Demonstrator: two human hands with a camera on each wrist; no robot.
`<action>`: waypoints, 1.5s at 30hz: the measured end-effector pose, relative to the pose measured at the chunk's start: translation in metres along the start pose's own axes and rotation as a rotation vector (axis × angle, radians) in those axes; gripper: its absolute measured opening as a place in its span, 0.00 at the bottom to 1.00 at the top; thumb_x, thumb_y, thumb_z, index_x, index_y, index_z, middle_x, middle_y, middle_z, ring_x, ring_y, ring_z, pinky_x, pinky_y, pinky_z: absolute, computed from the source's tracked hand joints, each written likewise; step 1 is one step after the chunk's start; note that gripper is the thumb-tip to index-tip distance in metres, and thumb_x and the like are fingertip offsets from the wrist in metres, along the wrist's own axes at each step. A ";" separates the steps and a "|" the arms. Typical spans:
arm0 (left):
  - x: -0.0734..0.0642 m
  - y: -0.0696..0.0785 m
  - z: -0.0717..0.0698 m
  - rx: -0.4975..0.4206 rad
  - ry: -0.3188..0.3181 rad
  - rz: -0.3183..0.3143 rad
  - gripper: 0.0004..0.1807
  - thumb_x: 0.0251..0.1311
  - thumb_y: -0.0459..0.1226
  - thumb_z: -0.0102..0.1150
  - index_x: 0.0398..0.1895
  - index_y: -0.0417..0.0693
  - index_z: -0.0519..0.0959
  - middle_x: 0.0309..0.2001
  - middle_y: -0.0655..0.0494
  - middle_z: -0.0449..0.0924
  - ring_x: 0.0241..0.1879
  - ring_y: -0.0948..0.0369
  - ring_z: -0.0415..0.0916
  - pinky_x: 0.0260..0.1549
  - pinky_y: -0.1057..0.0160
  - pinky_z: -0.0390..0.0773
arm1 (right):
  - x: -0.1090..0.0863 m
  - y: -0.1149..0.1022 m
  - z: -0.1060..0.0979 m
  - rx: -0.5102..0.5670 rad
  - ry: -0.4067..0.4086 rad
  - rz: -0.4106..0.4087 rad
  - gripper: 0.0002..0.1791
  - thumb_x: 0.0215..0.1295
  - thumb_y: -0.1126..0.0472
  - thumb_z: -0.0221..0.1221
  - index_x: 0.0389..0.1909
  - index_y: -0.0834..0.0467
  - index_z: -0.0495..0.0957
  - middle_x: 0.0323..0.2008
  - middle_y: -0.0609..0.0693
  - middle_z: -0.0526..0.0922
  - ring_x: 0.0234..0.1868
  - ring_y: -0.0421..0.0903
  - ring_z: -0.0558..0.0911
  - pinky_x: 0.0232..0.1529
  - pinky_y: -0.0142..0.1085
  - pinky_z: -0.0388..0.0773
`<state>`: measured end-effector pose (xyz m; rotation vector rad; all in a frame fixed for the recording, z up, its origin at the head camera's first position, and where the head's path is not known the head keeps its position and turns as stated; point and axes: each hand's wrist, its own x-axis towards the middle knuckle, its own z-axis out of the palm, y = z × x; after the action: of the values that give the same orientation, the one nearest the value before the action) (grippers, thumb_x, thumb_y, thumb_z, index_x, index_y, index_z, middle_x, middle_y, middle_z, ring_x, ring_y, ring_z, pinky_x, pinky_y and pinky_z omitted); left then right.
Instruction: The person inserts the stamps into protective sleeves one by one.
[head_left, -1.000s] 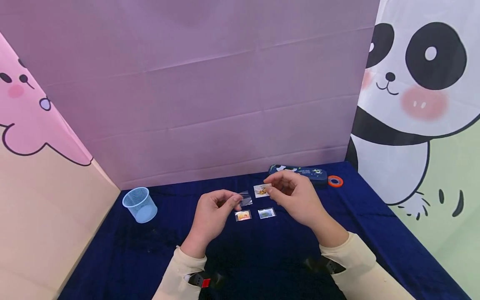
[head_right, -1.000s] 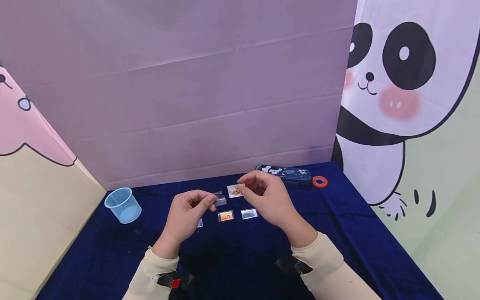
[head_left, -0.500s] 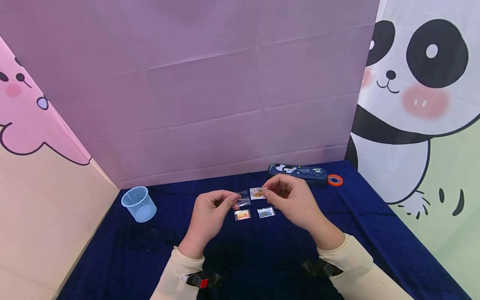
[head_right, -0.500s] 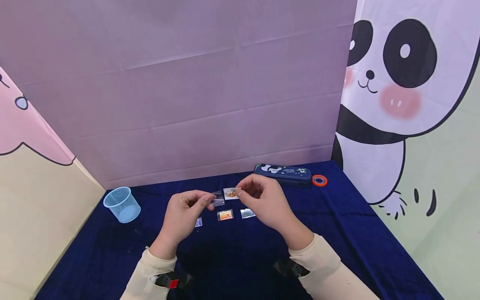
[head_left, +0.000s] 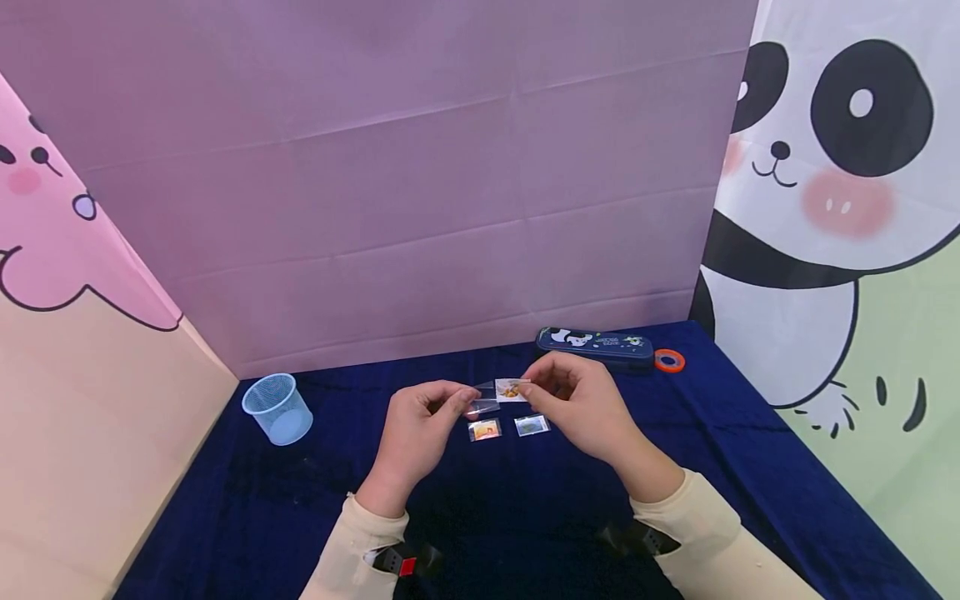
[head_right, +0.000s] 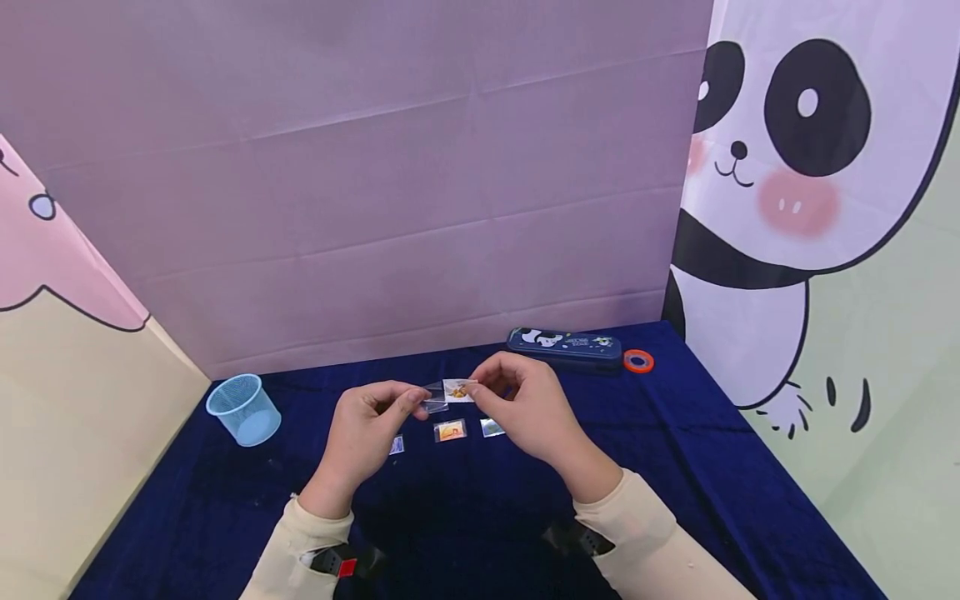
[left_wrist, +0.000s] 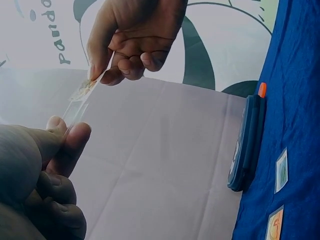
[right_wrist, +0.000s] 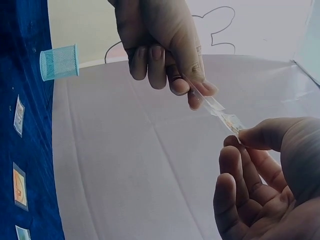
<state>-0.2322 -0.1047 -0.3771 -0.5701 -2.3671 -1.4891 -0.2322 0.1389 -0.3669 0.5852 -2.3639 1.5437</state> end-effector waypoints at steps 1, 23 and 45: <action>0.000 0.000 0.000 0.000 0.000 -0.002 0.08 0.72 0.42 0.65 0.41 0.54 0.91 0.32 0.62 0.87 0.31 0.61 0.78 0.31 0.63 0.75 | 0.000 0.000 0.000 0.002 -0.001 0.002 0.03 0.70 0.60 0.68 0.41 0.48 0.85 0.30 0.45 0.84 0.27 0.49 0.79 0.27 0.37 0.77; 0.001 -0.002 0.002 0.004 -0.004 -0.012 0.09 0.71 0.45 0.66 0.39 0.54 0.91 0.31 0.64 0.87 0.29 0.61 0.76 0.28 0.65 0.72 | 0.002 0.002 0.001 -0.019 -0.047 0.010 0.02 0.70 0.59 0.69 0.40 0.52 0.86 0.30 0.47 0.82 0.26 0.47 0.76 0.26 0.34 0.73; -0.001 -0.004 0.005 -0.003 -0.040 0.066 0.09 0.75 0.42 0.62 0.50 0.60 0.90 0.39 0.65 0.82 0.20 0.60 0.65 0.20 0.64 0.68 | 0.000 0.005 0.001 -0.025 -0.055 -0.007 0.02 0.71 0.58 0.68 0.41 0.51 0.86 0.30 0.47 0.80 0.26 0.47 0.76 0.26 0.34 0.72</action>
<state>-0.2336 -0.1018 -0.3823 -0.6775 -2.3520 -1.4668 -0.2345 0.1404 -0.3715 0.6379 -2.4152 1.5123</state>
